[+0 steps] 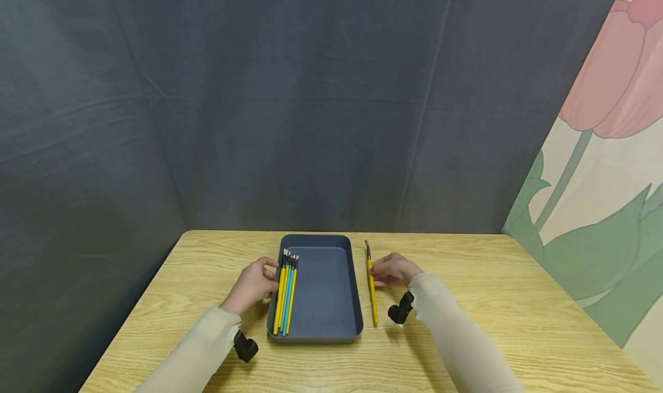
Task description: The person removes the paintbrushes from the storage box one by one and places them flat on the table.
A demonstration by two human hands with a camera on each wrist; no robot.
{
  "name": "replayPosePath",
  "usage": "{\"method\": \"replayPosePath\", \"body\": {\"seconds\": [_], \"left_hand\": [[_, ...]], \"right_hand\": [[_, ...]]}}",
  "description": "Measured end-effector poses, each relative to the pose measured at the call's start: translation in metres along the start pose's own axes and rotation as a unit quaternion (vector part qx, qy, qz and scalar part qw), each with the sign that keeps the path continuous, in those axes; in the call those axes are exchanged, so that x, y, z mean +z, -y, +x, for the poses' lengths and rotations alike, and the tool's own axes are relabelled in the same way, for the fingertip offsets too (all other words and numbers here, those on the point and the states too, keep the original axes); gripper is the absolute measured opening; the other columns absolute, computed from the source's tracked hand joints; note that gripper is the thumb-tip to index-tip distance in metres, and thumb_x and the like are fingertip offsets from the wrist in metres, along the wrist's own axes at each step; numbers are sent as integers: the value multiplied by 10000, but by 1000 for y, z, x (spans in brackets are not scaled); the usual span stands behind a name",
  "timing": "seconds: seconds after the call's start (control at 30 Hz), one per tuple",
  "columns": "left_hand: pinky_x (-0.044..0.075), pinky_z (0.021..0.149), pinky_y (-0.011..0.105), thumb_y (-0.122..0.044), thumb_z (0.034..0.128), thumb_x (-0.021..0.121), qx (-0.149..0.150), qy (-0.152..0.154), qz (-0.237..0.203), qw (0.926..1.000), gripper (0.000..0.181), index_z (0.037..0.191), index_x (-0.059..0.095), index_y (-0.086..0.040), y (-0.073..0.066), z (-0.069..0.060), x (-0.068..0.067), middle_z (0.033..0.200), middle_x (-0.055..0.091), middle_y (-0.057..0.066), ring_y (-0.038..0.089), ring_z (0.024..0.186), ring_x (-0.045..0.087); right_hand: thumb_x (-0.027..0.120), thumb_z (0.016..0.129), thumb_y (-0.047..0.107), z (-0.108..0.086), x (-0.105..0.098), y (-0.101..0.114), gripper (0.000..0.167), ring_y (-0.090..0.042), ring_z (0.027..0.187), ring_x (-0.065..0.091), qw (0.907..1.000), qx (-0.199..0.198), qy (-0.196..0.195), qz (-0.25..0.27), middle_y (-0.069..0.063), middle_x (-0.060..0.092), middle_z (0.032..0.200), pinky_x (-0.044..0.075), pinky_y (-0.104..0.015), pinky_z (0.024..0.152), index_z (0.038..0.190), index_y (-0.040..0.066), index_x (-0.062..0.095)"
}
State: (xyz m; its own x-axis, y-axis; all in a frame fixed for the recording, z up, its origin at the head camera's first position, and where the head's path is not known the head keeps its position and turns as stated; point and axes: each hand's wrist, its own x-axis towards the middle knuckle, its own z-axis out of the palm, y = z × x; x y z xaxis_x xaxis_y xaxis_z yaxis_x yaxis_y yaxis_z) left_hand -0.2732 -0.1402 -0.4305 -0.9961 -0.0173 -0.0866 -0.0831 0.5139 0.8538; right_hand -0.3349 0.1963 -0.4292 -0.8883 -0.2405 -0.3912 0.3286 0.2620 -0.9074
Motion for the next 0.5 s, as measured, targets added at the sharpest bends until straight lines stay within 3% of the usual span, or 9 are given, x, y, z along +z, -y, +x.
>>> {"method": "replayPosePath", "body": {"seconds": [0.17, 0.5], "left_hand": [[536, 593, 303, 81, 753, 655, -34, 18, 22, 10000, 491, 1224, 547, -2, -1, -1, 0, 932, 570, 141, 210, 726, 579], [530, 577, 302, 85, 744, 656, 4, 2, 30, 10000, 493, 1218, 548, 2, 0, -1, 1, 933, 577, 148, 208, 708, 581]], "right_hand": [[592, 898, -34, 3, 3, -5, 175, -102, 630, 624, 9999, 85, -127, -39, -43, 614, 733, 570, -234, 623, 1056, -100, 559], [640, 870, -30, 4, 8, -4, 176, -109, 597, 617, 9969, 199, -540, -532, -69, 635, 745, 568, -244, 597, 1028, -85, 589]]}}
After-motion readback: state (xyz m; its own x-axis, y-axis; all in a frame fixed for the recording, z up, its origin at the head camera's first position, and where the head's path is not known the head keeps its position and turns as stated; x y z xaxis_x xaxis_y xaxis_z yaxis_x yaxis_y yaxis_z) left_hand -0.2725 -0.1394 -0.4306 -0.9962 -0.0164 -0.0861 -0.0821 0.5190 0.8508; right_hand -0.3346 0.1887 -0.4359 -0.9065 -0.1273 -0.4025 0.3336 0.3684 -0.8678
